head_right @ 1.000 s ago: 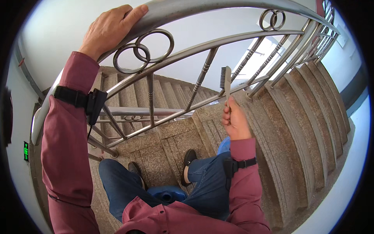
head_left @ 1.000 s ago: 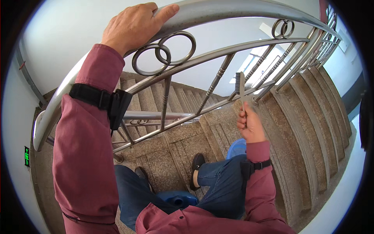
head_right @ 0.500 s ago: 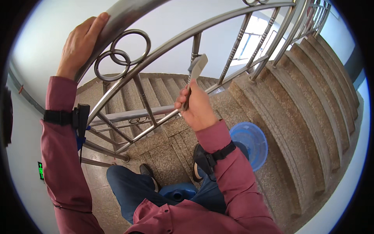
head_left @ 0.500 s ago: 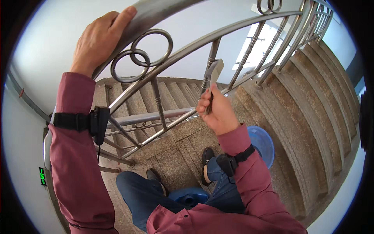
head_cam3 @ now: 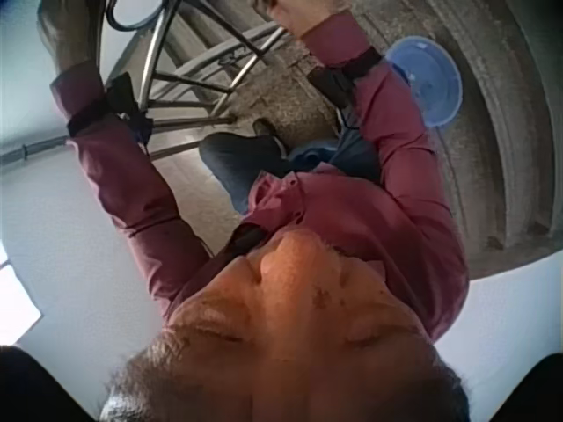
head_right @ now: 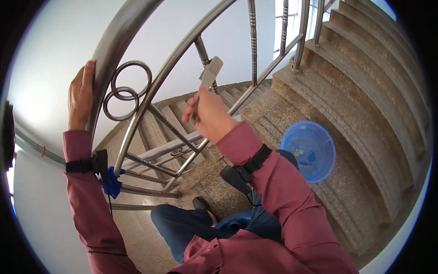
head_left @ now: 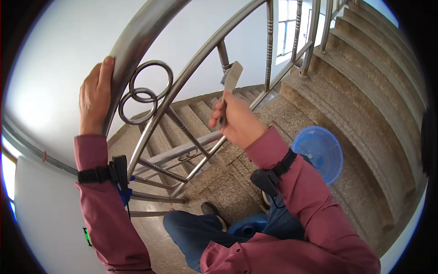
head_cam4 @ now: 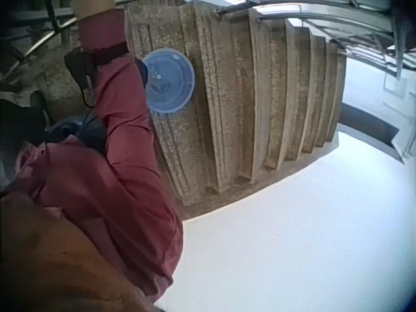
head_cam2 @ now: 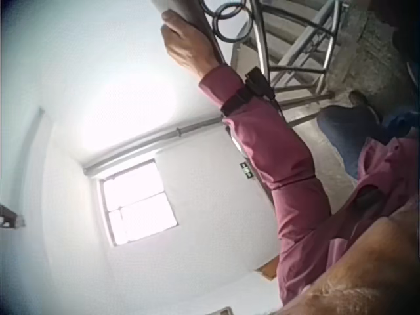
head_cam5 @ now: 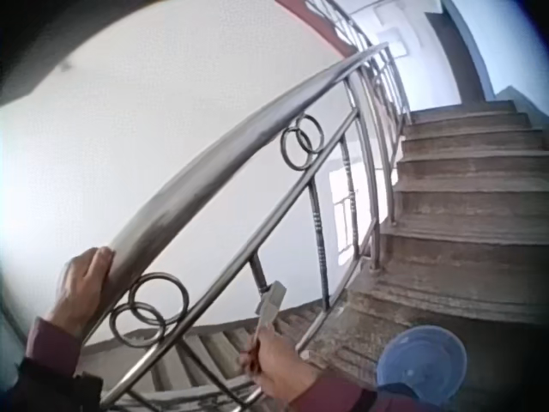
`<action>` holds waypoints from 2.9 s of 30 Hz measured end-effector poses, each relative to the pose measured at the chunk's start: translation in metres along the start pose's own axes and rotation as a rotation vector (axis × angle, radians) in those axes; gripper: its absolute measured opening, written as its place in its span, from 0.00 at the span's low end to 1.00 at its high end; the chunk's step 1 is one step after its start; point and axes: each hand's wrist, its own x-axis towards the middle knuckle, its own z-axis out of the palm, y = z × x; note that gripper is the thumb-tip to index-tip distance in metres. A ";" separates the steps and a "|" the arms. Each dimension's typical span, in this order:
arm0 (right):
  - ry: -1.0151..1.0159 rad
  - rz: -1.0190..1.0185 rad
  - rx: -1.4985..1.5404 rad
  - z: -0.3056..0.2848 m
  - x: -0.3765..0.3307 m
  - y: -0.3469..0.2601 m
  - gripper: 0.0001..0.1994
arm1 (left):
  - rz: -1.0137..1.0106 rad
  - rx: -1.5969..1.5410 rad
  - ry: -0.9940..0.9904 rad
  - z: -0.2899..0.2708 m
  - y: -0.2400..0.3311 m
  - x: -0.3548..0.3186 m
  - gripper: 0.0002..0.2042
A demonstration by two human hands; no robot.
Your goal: Cleaning a metal staircase railing using a brush and a cloth.
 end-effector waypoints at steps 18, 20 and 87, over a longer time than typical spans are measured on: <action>-0.009 0.050 0.087 0.012 0.013 0.007 0.17 | -0.018 0.021 -0.003 0.003 0.001 0.001 0.36; -0.045 0.084 0.075 0.016 0.005 0.014 0.16 | 0.001 0.004 0.009 0.003 0.002 0.000 0.36; 0.326 -0.638 -2.110 -0.022 0.020 -0.085 0.17 | -0.030 0.027 0.005 -0.001 0.000 0.001 0.37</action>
